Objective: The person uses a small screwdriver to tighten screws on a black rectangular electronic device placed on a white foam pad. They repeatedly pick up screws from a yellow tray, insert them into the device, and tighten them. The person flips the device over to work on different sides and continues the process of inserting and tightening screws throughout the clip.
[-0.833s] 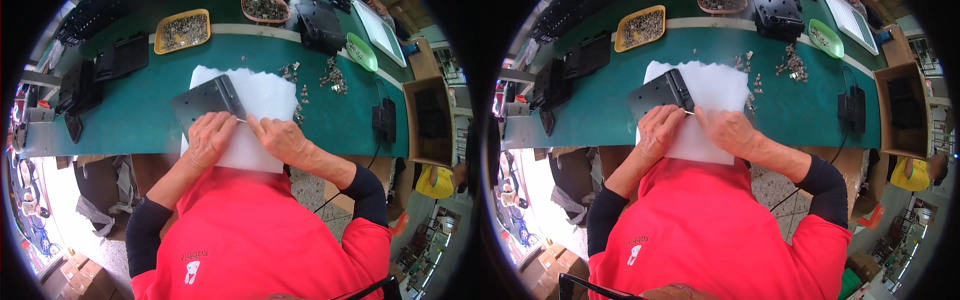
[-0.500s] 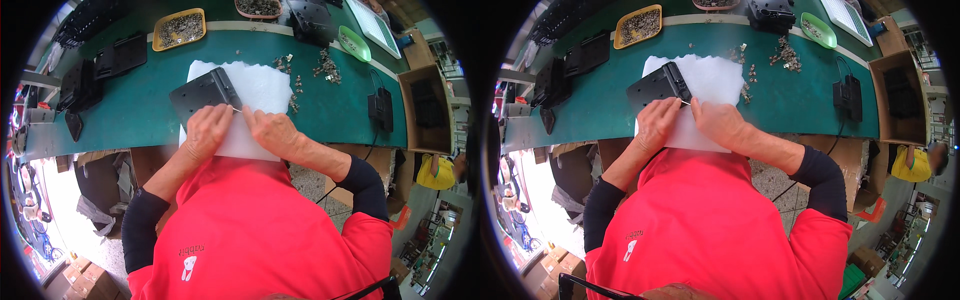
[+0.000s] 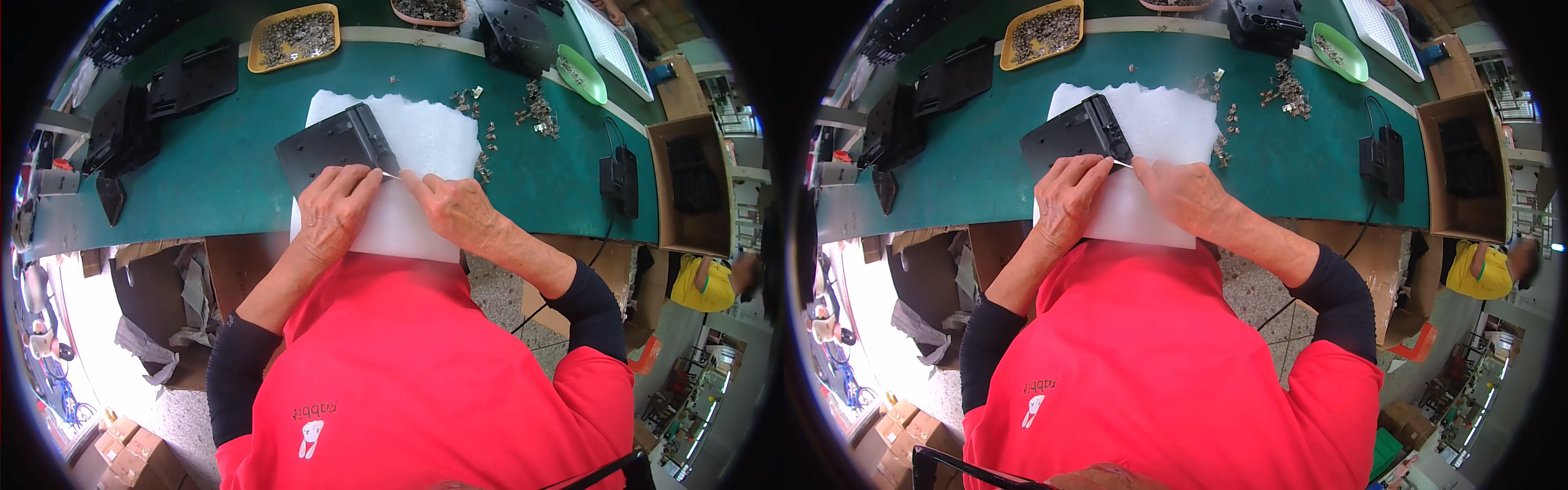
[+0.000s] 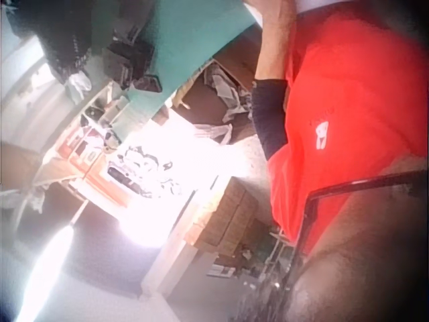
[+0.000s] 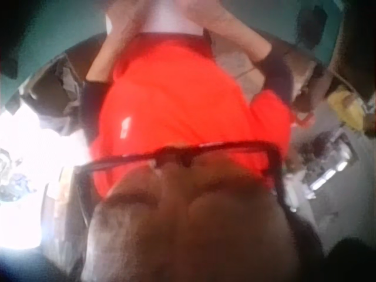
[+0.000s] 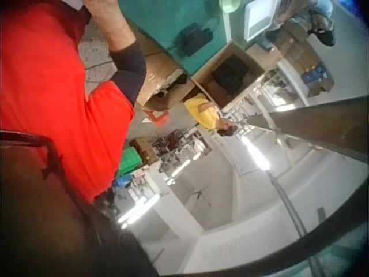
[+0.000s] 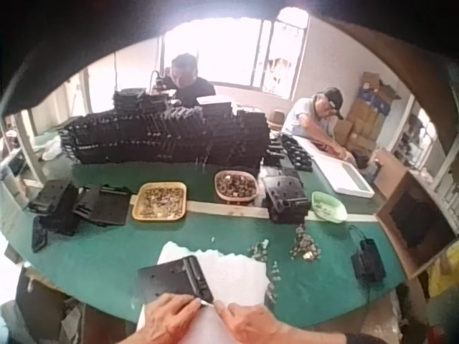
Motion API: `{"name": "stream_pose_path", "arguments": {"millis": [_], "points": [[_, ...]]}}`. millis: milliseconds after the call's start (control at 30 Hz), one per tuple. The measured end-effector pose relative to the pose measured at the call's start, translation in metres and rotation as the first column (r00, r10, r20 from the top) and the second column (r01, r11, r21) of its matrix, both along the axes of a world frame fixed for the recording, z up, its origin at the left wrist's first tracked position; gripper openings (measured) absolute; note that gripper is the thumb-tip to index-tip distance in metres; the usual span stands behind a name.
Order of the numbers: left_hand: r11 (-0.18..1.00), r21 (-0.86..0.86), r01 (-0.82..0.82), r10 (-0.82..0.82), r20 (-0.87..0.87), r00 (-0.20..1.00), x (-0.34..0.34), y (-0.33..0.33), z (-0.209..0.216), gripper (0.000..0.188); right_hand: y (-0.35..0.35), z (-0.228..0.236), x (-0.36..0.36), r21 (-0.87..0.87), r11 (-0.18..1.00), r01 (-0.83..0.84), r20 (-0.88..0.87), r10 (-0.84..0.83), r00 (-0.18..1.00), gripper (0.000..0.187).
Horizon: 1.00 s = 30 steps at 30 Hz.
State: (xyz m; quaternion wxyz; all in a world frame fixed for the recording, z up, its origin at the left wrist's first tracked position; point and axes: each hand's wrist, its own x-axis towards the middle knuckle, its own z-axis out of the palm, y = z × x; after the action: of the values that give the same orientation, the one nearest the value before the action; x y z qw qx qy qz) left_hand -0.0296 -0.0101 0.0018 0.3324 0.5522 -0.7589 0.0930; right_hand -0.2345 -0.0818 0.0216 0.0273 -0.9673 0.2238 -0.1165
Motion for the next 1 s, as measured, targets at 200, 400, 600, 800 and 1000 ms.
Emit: {"name": "stream_pose_path", "arguments": {"millis": [200,400,600,800,1000], "points": [[1.0,0.028,0.015,-0.013,-0.042,0.999,0.002,-0.002,-0.004,0.029,-0.001,-0.005,-0.001,0.071,0.997,0.008,-0.023,-0.006,1.0,0.034],[0.988,0.111,-0.108,0.131,-0.222,0.966,0.001,-0.016,0.013,0.031,-0.044,0.02,0.015,0.778,0.626,-0.058,0.39,-0.409,0.825,0.022],[0.98,0.117,-0.159,0.172,-0.106,0.979,0.006,-0.034,-0.002,0.035,-0.072,-0.02,0.055,0.844,0.39,-0.369,0.534,-0.683,0.499,0.014],[0.978,0.105,-0.18,0.188,-0.078,0.979,0.008,-0.033,-0.007,0.036,-0.102,0.003,0.08,0.904,0.26,-0.34,0.421,-0.678,0.602,0.02],[0.979,0.106,-0.174,0.184,-0.094,0.978,0.007,-0.035,-0.004,0.035,-0.125,0.018,0.15,0.899,0.187,-0.395,0.43,-0.539,0.724,0.024]]}}
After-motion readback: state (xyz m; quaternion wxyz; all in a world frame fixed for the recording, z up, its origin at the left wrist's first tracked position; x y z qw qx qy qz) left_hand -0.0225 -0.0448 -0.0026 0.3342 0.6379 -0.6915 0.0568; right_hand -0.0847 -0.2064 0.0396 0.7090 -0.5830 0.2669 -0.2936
